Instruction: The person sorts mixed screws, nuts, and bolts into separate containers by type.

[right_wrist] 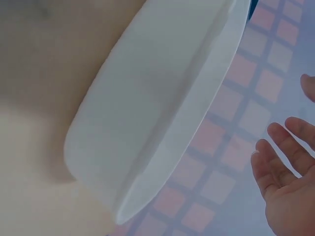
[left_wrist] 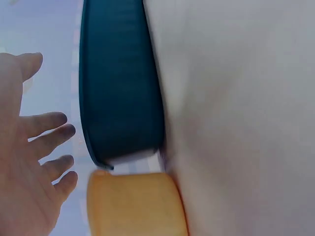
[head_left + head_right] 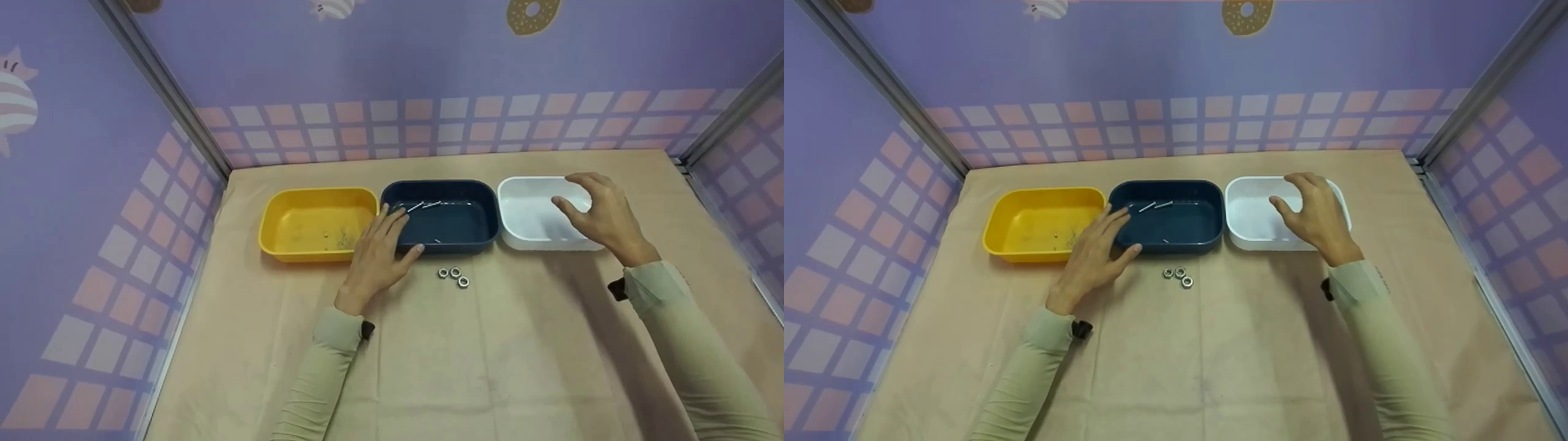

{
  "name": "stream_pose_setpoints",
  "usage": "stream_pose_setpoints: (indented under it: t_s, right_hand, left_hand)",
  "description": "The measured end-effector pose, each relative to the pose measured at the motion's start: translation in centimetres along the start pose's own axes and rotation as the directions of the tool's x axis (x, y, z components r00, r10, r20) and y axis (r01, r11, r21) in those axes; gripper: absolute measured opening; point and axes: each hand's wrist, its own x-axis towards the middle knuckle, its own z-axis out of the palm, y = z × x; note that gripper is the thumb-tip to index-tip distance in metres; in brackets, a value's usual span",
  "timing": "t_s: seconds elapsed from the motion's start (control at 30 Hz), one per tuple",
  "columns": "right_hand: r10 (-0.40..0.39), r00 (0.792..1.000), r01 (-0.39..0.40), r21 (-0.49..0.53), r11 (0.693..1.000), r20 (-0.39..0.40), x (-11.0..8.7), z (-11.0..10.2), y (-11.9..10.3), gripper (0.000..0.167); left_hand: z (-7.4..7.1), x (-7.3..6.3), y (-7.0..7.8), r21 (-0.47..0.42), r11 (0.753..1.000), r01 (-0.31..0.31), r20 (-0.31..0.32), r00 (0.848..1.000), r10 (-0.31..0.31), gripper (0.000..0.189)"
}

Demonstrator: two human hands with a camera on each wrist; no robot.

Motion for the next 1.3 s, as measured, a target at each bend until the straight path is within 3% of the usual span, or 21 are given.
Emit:
stream_pose_setpoints:
  t_s: [0.13,0.37,0.57,0.77,0.9,1.1,1.3]
  right_hand:
    - [0.002,1.0,-0.002,-0.017,1.0,0.01,-0.8,-0.4,1.1,0.055]
    - [0.03,0.999,-0.028,-0.077,0.997,0.03,-2.2,-0.8,2.6,0.072]
    - [0.059,0.998,-0.056,-0.104,0.993,0.028,-3.2,-1.0,4.3,0.077]
    - [0.128,0.988,-0.117,-0.109,0.987,0.091,-4.2,-1.1,5.7,0.087]
    - [0.169,0.976,-0.154,-0.116,0.981,0.136,-4.7,-1.2,6.6,0.092]
    - [0.213,0.958,-0.193,-0.118,0.974,0.192,-5.5,-1.3,7.9,0.098]
    - [0.237,0.941,-0.221,-0.088,0.971,0.241,-6.0,-1.2,8.8,0.102]
  left_hand:
    - [0.1,-1.0,1.0,-0.049,0.997,-0.053,-0.034,0.998,0.051,0.063]
    - [0.7,-2.2,2.2,-0.055,0.988,-0.141,-0.056,0.989,0.138,0.053]
    - [2.0,-2.5,3.0,-0.195,0.968,-0.157,-0.029,0.988,0.154,0.049]
    - [3.2,-2.8,3.6,-0.253,0.961,-0.111,0.017,0.993,0.12,0.046]
    - [3.7,-2.7,3.7,-0.271,0.961,-0.06,0.084,0.993,0.086,0.045]
    - [4.4,-2.4,3.6,-0.331,0.943,0.043,0.208,0.978,0.029,0.044]
    - [5.0,-1.8,3.8,-0.33,0.938,0.101,0.244,0.97,-0.019,0.042]
